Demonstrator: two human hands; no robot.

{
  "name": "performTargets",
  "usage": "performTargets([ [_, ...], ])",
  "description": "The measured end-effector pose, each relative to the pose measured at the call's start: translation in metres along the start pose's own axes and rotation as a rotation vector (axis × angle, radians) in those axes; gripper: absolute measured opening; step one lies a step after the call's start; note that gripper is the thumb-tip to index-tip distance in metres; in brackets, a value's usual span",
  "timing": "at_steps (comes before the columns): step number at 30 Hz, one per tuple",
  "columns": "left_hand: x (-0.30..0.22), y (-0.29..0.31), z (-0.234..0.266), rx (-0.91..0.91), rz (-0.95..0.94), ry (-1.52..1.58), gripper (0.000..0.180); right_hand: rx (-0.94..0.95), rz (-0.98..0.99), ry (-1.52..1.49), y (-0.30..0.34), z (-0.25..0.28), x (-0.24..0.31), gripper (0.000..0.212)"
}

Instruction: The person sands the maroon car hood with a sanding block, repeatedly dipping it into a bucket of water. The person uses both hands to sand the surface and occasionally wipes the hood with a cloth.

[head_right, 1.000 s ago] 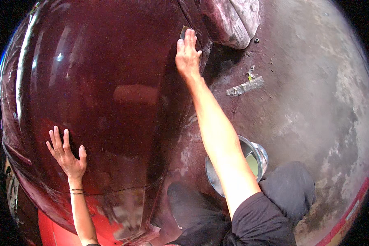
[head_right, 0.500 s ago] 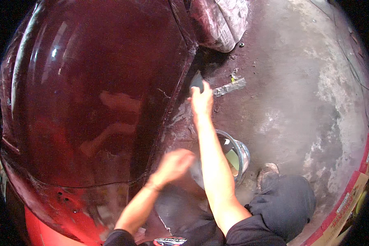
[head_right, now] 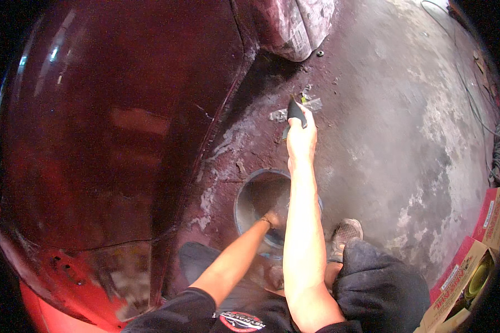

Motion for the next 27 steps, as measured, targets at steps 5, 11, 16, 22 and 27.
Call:
performTargets([
  [5,-0.153,0.255,0.232,-0.621,-0.544,0.05,0.024,0.018,0.017,-0.27,-0.02,-0.041,-0.027,0.052],
  [11,-0.297,0.585,0.418,-1.412,-0.372,-1.165,0.031,0.104,0.322,-0.117,0.038,-0.188,0.036,0.056],
  [16,-0.279,0.604,0.451,-1.168,0.044,-1.8,0.062,0.259,0.607,0.218,0.131,-0.257,-0.002,0.069],
  [22,-0.261,0.615,0.448,-1.143,0.185,-1.902,0.062,0.108,0.681,0.216,0.023,-0.267,0.073,0.068],
  [27,-0.265,0.603,0.449,-1.217,0.116,-1.837,0.066,0.04,0.759,0.205,-0.019,-0.265,0.091,0.067],
])
Point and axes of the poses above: each hand's wrist, its own y-axis away from the middle knuckle, its own z-axis out of the back of the hand, x = y × z, the point moved 8 cm from there along -y, towards the middle knuckle, and after that the axes turned 2 degrees about y, right-handed, at the moved point
